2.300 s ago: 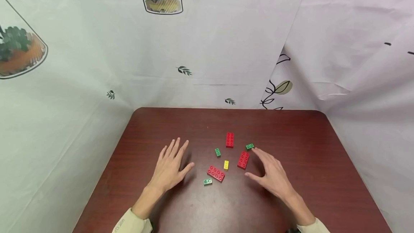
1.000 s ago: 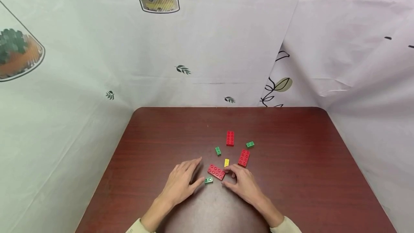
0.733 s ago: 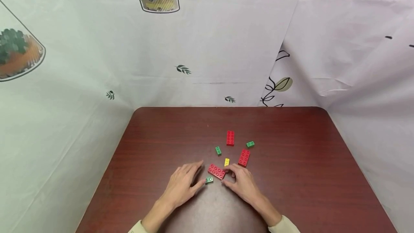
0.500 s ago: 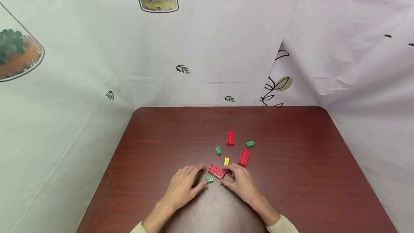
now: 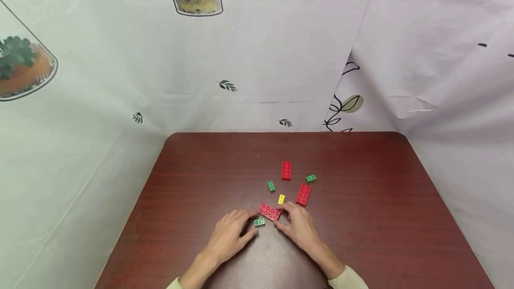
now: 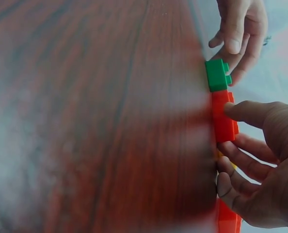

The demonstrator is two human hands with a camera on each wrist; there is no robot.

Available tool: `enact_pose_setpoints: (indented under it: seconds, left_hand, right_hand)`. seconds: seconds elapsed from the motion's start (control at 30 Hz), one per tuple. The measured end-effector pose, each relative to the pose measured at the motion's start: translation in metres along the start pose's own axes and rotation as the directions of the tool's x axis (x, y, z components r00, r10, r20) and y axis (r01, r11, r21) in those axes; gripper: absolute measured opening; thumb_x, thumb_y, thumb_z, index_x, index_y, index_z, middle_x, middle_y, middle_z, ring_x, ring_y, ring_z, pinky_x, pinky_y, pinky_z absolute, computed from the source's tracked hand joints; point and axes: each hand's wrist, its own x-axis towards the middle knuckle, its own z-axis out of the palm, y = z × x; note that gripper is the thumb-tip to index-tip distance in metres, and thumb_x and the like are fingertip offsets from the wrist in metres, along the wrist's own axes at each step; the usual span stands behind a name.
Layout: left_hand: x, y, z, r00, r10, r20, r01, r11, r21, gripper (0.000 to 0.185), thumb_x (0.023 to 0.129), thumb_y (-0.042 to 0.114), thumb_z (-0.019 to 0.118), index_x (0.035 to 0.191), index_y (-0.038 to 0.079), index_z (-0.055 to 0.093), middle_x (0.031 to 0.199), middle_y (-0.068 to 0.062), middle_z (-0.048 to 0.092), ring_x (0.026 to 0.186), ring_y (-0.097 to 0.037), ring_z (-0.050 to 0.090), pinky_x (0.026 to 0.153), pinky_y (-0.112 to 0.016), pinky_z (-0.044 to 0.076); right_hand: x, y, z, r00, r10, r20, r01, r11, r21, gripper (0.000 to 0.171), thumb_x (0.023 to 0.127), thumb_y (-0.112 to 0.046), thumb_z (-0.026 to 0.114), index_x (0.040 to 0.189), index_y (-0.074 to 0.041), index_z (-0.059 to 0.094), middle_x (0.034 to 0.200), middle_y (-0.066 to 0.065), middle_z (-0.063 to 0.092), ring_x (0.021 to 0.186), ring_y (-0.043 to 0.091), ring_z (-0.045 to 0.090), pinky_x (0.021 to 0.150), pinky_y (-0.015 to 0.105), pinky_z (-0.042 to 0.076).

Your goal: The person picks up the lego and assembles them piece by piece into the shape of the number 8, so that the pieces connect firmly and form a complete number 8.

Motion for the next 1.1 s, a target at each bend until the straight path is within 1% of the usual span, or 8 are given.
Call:
enact_pose_setpoints:
  seconds: [0.13, 0.33, 0.43, 0.53, 0.57, 0.67, 0.8, 1.1]
  left_hand:
    - [-0.001, 0.001, 0.0, 1.0, -0.007, 0.007, 0.007, 1.0, -0.008, 0.042, 0.096, 0.036, 0.082, 0.132, 0.019, 0.07, 0.123, 0.007, 0.073, 0.114, -0.015, 0.066, 0.095, -0.045, 0.055]
    - [-0.001, 0.002, 0.0, 1.0, -0.019, 0.022, 0.019, 0.999, -0.027, 0.041, 0.095, 0.035, 0.083, 0.131, 0.017, 0.072, 0.121, 0.006, 0.074, 0.111, -0.014, 0.067, 0.092, -0.044, 0.056]
    - [-0.001, 0.003, 0.0, 0.999, -0.025, 0.032, 0.026, 0.999, -0.042, 0.041, 0.095, 0.033, 0.083, 0.131, 0.018, 0.072, 0.118, 0.007, 0.074, 0.108, -0.012, 0.067, 0.09, -0.043, 0.056]
    - [-0.001, 0.003, 0.0, 0.999, -0.031, 0.039, 0.033, 0.998, -0.059, 0.039, 0.094, 0.031, 0.084, 0.129, 0.019, 0.073, 0.113, 0.01, 0.074, 0.101, -0.009, 0.065, 0.085, -0.04, 0.056]
    - [-0.001, 0.003, 0.0, 0.999, -0.033, 0.041, 0.036, 0.997, -0.066, 0.039, 0.094, 0.031, 0.085, 0.129, 0.019, 0.073, 0.111, 0.011, 0.074, 0.099, -0.007, 0.065, 0.083, -0.039, 0.056]
    - [-0.001, 0.004, 0.001, 0.998, -0.034, 0.045, 0.038, 0.996, -0.086, 0.038, 0.093, 0.03, 0.086, 0.127, 0.02, 0.074, 0.104, 0.013, 0.073, 0.091, -0.004, 0.061, 0.078, -0.035, 0.054]
    - [0.0, 0.005, 0.002, 0.999, -0.029, 0.038, 0.033, 0.994, -0.103, 0.038, 0.091, 0.029, 0.087, 0.125, 0.02, 0.075, 0.098, 0.015, 0.071, 0.087, -0.001, 0.06, 0.075, -0.032, 0.053]
    - [0.0, 0.008, 0.004, 0.999, -0.026, 0.046, 0.031, 0.994, -0.104, 0.042, 0.089, 0.028, 0.089, 0.127, 0.018, 0.074, 0.096, 0.018, 0.07, 0.084, -0.001, 0.061, 0.075, -0.03, 0.053]
  right_hand:
    - [-0.002, 0.0, -0.002, 1.0, 0.006, 0.017, -0.006, 1.0, 0.005, 0.036, 0.076, -0.014, 0.096, 0.108, -0.012, 0.079, 0.092, -0.006, 0.068, 0.071, 0.006, 0.049, 0.063, 0.028, 0.043]
    - [-0.006, 0.001, -0.007, 0.999, 0.026, 0.026, -0.027, 1.0, 0.015, 0.035, 0.077, -0.012, 0.096, 0.108, -0.012, 0.079, 0.097, -0.005, 0.071, 0.073, 0.007, 0.051, 0.067, 0.029, 0.046]
    - [-0.008, 0.002, -0.01, 0.999, 0.036, 0.019, -0.036, 0.999, 0.007, 0.036, 0.077, -0.011, 0.096, 0.108, -0.013, 0.08, 0.098, -0.004, 0.071, 0.08, 0.011, 0.06, 0.071, 0.033, 0.051]
    - [-0.01, 0.003, -0.012, 0.999, 0.045, 0.006, -0.045, 0.999, -0.006, 0.036, 0.076, -0.01, 0.096, 0.108, -0.013, 0.08, 0.101, -0.003, 0.072, 0.094, 0.017, 0.068, 0.08, 0.041, 0.056]
    - [-0.01, 0.003, -0.012, 0.999, 0.048, 0.002, -0.048, 0.999, -0.011, 0.036, 0.076, -0.01, 0.096, 0.108, -0.013, 0.08, 0.102, -0.003, 0.073, 0.099, 0.019, 0.069, 0.083, 0.044, 0.056]
    - [-0.012, 0.005, -0.014, 0.998, 0.055, -0.005, -0.055, 0.998, -0.011, 0.036, 0.076, -0.009, 0.096, 0.108, -0.013, 0.08, 0.103, -0.002, 0.073, 0.102, 0.021, 0.069, 0.086, 0.046, 0.056]
    - [-0.014, 0.008, -0.018, 0.998, 0.055, -0.006, -0.055, 0.998, -0.016, 0.036, 0.077, -0.008, 0.095, 0.109, -0.013, 0.08, 0.105, 0.0, 0.073, 0.102, 0.021, 0.068, 0.086, 0.047, 0.056]
    - [-0.016, 0.015, -0.024, 0.998, 0.068, -0.002, -0.068, 0.997, -0.047, 0.037, 0.078, -0.008, 0.094, 0.111, -0.013, 0.079, 0.111, 0.002, 0.075, 0.097, 0.019, 0.067, 0.08, 0.043, 0.056]
